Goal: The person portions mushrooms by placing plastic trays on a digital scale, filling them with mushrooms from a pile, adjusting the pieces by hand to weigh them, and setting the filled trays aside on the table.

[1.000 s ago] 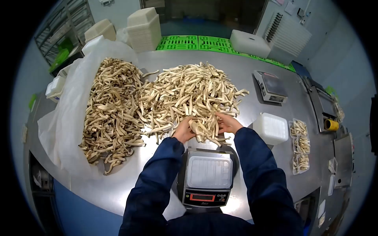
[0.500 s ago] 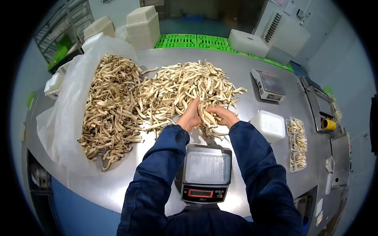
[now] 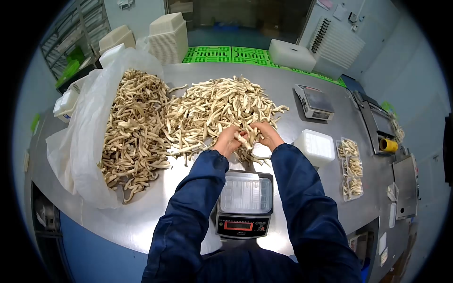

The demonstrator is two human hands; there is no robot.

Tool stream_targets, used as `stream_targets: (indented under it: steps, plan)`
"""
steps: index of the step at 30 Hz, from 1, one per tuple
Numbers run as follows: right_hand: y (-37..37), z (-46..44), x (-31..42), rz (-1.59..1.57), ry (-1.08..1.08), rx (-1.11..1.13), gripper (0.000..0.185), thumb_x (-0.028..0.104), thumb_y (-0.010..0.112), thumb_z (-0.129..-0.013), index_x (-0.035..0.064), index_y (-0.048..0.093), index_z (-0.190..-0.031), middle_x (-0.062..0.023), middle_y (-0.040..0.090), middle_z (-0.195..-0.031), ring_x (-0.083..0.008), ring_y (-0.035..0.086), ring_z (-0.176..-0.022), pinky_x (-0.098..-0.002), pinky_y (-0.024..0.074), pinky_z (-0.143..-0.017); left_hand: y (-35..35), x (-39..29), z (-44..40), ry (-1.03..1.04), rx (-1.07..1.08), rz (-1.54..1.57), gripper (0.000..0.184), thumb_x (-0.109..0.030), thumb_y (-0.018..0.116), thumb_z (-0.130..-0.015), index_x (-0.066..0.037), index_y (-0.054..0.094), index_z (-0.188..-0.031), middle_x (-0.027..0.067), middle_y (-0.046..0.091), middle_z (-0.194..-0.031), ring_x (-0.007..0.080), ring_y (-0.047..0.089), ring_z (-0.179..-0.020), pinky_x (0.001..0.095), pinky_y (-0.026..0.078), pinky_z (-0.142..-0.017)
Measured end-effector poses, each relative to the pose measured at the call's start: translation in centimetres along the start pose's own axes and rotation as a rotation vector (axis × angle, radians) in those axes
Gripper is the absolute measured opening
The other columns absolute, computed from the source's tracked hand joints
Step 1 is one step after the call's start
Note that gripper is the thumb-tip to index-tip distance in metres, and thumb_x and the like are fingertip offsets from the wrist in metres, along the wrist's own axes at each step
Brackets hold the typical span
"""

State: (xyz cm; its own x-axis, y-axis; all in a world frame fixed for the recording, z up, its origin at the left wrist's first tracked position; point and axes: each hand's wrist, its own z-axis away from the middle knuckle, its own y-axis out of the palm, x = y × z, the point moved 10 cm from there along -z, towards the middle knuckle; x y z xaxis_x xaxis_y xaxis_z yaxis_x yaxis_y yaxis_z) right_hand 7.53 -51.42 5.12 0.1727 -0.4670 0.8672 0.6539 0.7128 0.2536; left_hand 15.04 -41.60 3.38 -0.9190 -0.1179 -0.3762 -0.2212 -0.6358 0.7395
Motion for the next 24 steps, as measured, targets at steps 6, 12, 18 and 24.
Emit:
stream_targets:
  steps: [6,12,18,24]
  plan:
    - [4.1,4.2,4.8,-0.164,-0.19,-0.129,0.018,0.021,0.063,-0.081,0.0084,0.062,-0.093,-0.0014,0.058,-0.087,-0.0108,0.053,-0.078,-0.0281,0.0381,-0.062,0.3,1.0,-1.1,0.031,0.12,-0.051,0.027,-0.026,0.04,-0.1,-0.001,0.05,-0.105,0.0105,0.059,-0.085,0.0223,0.056,-0.061,0.035,0.052,-0.054]
    - [4.8,5.3,6.3,0.01,-0.147,0.111,0.021,0.02,0.059,-0.085,0.0016,0.065,-0.092,-0.0062,0.065,-0.083,-0.0141,0.063,-0.066,-0.0284,0.0495,-0.057,-3.2,-2.7,2.2,-0.079,0.001,0.108,0.03,-0.02,0.04,-0.099,0.008,0.049,-0.105,0.0132,0.058,-0.084,0.0151,0.054,-0.057,0.0236,0.047,-0.048]
    - [8.0,15.6,4.1,0.625,0.011,0.406,0.032,0.011,0.067,-0.077,-0.0034,0.056,-0.104,-0.0105,0.063,-0.083,-0.0156,0.063,-0.065,-0.0285,0.0572,-0.061,-6.8,-6.5,7.4,-0.032,0.179,0.037,0.017,-0.011,0.047,-0.095,0.006,0.048,-0.099,0.0098,0.055,-0.083,0.011,0.052,-0.059,0.0191,0.043,-0.044]
    - [11.8,20.2,-2.8,0.911,-0.014,0.71,0.053,0.014,0.069,-0.071,-0.0008,0.052,-0.118,-0.0065,0.062,-0.1,-0.0144,0.056,-0.093,-0.0258,0.0431,-0.084,-6.6,-4.5,14.7,-0.049,0.236,-0.288,0.031,-0.022,0.045,-0.098,0.002,0.04,-0.117,0.0157,0.06,-0.11,0.0102,0.059,-0.069,0.0141,0.047,-0.039]
